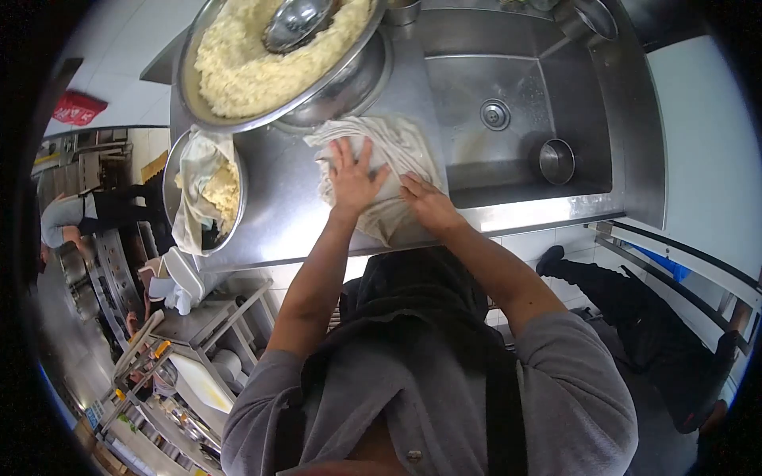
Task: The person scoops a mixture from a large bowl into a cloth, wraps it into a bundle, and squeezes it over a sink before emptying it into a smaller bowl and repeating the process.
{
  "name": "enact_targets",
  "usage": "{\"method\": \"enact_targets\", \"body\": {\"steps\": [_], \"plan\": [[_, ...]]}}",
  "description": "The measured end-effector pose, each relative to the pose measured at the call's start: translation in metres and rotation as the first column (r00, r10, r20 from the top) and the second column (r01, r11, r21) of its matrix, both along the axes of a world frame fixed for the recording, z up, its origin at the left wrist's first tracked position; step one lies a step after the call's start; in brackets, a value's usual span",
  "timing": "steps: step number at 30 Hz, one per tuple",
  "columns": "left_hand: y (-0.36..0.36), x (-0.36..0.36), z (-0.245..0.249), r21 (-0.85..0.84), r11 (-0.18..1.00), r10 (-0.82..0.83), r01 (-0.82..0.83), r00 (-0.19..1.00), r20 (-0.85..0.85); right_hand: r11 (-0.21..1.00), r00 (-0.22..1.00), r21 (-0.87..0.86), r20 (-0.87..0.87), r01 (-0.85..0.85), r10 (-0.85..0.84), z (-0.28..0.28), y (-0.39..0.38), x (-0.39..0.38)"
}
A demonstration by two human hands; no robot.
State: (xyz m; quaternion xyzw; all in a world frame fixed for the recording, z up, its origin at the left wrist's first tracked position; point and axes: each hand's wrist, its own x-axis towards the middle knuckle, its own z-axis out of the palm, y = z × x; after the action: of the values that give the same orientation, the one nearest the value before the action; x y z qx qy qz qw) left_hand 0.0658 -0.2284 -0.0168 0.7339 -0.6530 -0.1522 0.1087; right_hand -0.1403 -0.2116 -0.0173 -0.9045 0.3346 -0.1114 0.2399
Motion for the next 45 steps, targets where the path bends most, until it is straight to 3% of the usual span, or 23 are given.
{"method": "enact_targets", "body": {"steps": [2,6,7,8,9,10,11,12,14,16,17,19,22,24,26,28,30,32,33,36,38,42,45], "plan": [[-0.011,-0.026,-0.001,0.007,0.998,-0.057,0.057,0.998,-0.01,0.993,0.992,0.016,0.03,0.119,-0.119,0.002,0.003,-0.023],[-0.027,-0.044,0.013,-0.006,0.984,-0.18,0.18,0.983,-0.04,0.984,0.985,0.093,0.061,0.154,-0.16,0.013,0.006,-0.044],[-0.029,-0.036,0.013,-0.041,0.998,-0.069,0.057,0.908,-0.414,0.976,0.976,0.12,0.107,0.179,-0.192,0.024,0.002,-0.044],[-0.034,-0.025,0.022,-0.035,0.997,0.023,-0.071,0.685,-0.728,0.969,0.963,0.146,0.154,0.198,-0.22,0.043,-0.008,-0.042],[-0.033,-0.008,0.033,-0.057,0.995,0.015,-0.08,0.697,-0.717,0.925,0.92,0.305,0.245,0.225,-0.305,0.062,-0.022,-0.039],[-0.027,0.013,0.057,-0.069,0.949,0.045,-0.308,0.348,-0.936,0.932,0.918,0.293,0.265,0.214,-0.294,0.082,-0.04,-0.031],[-0.027,0.034,0.083,0.012,0.866,-0.02,-0.499,-0.058,-0.998,0.919,0.874,0.277,0.321,0.281,-0.365,0.099,-0.064,-0.02],[-0.032,0.054,0.115,0.138,0.801,0.025,-0.582,-0.198,-0.98,0.899,0.821,0.27,0.376,0.346,-0.429,0.116,-0.088,-0.008],[-0.054,0.08,0.169,0.177,0.729,0.072,-0.661,-0.183,-0.98,0.768,0.538,0.578,0.57,0.275,-0.621,0.149,-0.137,0.031],[-0.076,0.114,0.176,0.255,0.785,0.245,-0.564,-0.094,-0.965,0.635,0.313,0.733,0.56,0.244,-0.767,0.159,-0.197,0.073],[-0.079,0.119,0.179,0.237,0.786,0.232,-0.571,-0.082,-0.969,0.646,0.309,0.728,0.574,0.231,-0.758,0.164,-0.221,0.084],[-0.084,0.126,0.182,0.375,0.76,0.349,-0.532,-0.153,-0.925,0.484,0.449,0.869,0.393,0.103,-0.802,0.172,-0.252,0.097],[-0.084,0.131,0.171,0.415,0.725,0.349,-0.55,-0.226,-0.91,0.403,0.51,0.908,0.294,0.117,-0.809,0.175,-0.259,0.1],[-0.078,0.122,0.169,0.428,0.698,0.325,-0.574,-0.279,-0.904,0.415,0.469,0.906,0.33,0.087,-0.819,0.171,-0.25,0.094],[-0.065,0.116,0.165,0.325,0.707,0.273,-0.627,-0.182,-0.945,0.378,0.425,0.909,0.276,0.175,-0.862,0.144,-0.246,0.085],[-0.048,0.1,0.158,0.324,0.693,0.306,-0.644,-0.145,-0.941,0.378,0.39,0.925,0.336,0.036,-0.858,0.123,-0.223,0.057],[-0.024,0.073,0.151,0.274,0.732,0.246,-0.623,-0.134,-0.96,0.246,0.154,0.967,0.235,0.059,-0.96,0.147,-0.17,0.021],[0.0,0.037,0.155,0.311,0.782,0.311,-0.54,-0.094,-0.946,0.214,0.058,0.976,0.212,0.037,-0.976,0.114,-0.128,-0.025],[0.01,0.016,0.156,0.344,0.8,0.345,-0.492,-0.092,-0.934,0.134,-0.044,0.987,0.139,0.093,-0.989,0.143,-0.102,-0.044],[0.024,-0.045,0.144,0.415,0.861,0.389,-0.293,-0.144,-0.91,0.125,-0.059,0.946,0.149,0.299,-0.987,0.153,-0.048,-0.112],[0.023,-0.076,0.145,0.605,0.792,0.584,-0.082,-0.188,-0.79,0.069,-0.125,0.915,0.128,0.397,-0.984,0.128,-0.018,-0.162],[0.018,-0.127,0.097,0.509,0.852,0.523,0.121,-0.21,-0.826,-0.049,-0.265,0.868,0.097,0.495,-0.959,0.125,0.032,-0.223],[0.014,-0.153,0.077,0.65,0.707,0.685,0.277,-0.04,-0.728,-0.093,-0.334,0.86,0.093,0.501,-0.938,0.119,0.057,-0.251]]}}
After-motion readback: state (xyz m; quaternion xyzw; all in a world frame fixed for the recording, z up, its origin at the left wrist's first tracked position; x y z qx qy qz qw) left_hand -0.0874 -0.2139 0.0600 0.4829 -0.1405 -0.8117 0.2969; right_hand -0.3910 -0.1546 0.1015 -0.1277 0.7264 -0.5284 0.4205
